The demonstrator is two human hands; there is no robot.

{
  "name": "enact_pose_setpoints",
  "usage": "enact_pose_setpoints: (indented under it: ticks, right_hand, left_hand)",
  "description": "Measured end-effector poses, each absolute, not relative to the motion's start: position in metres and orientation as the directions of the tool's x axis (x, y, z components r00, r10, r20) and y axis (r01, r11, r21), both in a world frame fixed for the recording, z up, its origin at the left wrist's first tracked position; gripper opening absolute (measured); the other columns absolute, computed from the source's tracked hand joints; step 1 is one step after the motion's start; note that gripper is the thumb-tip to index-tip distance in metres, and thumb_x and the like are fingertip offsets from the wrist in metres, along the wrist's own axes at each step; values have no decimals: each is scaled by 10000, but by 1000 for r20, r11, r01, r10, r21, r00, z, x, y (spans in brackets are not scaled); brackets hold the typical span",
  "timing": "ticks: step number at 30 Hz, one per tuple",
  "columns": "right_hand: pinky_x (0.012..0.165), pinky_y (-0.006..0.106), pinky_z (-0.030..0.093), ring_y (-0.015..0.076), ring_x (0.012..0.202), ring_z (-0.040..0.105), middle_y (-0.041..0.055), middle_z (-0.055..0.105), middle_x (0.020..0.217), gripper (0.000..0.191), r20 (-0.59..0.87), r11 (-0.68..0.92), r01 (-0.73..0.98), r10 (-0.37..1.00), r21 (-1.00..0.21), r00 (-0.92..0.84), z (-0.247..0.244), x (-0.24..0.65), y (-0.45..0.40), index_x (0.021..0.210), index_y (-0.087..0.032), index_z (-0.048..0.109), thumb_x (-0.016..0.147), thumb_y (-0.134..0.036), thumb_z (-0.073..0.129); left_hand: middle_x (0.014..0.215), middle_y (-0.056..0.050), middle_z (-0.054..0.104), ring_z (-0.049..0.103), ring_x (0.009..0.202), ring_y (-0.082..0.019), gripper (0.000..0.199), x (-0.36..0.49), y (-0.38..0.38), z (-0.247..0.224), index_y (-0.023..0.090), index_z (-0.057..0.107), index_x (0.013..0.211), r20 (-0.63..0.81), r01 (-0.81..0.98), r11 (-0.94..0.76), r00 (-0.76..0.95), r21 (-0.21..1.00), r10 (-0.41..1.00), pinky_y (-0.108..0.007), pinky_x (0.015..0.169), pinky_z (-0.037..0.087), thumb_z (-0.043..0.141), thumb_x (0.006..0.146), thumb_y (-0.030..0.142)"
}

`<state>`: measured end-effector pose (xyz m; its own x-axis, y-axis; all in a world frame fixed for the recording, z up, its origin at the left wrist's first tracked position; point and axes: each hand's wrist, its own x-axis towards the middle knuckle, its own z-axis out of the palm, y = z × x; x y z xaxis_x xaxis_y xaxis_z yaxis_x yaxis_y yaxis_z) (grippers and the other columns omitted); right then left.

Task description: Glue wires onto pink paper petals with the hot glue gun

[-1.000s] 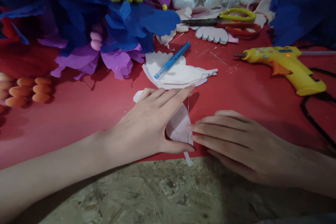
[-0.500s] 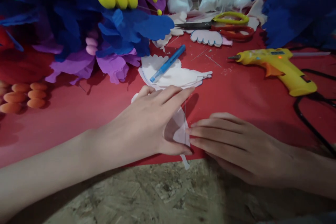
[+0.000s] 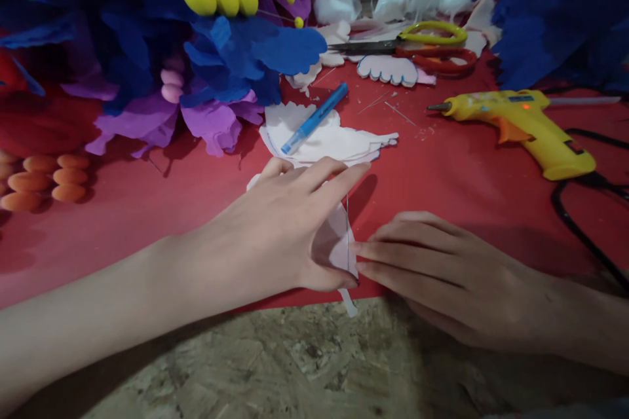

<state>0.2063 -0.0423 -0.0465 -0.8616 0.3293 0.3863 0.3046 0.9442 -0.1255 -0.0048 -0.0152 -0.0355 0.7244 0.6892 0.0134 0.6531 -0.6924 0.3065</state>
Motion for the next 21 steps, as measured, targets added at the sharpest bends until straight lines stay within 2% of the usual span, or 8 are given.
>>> enact_pose_setpoints:
  ticks: [6,10,17,21]
  right_hand:
    - [797,290,477,149,860,570,29,689,933,331,378,947,300,322,-119,-868,-47,207,-41,951,-121,645,904,-110,318]
    - [792,295,481,145,872,566,44,686,931,344,353,948,297,320,-118,-879,-47,208,-41,971,-129,644,907,-111,306]
    - [792,285,471,139,861,557,31,688,910,334,384,948,301,318,-105,-867,-47,208,-40,948,-129,639,913,-110,308]
    - [796,287,457,146,856,553,20,686,909,300,407,946,304,322,-112,-855,-48,207,-39,938,-123,625,911,-113,326]
  left_hand:
    - [1248,-121,498,501,1093,-294,824,-3,-16,-36,151,284,1353,16,666,-673,707,323,707,-378,887,357,627,660,433]
    - [1224,-115,501,499,1080,-292,863,-2,-18,-36,154,268,1366,20,664,-674,708,323,706,-377,906,356,645,644,442]
    - [1234,-118,511,496,1102,-271,792,-5,-18,-36,121,292,1348,47,649,-700,722,299,690,-368,890,365,598,694,447]
    - [1252,-120,503,487,1110,-280,841,-7,-18,-37,117,311,1335,101,643,-710,717,288,690,-369,916,356,631,669,519]
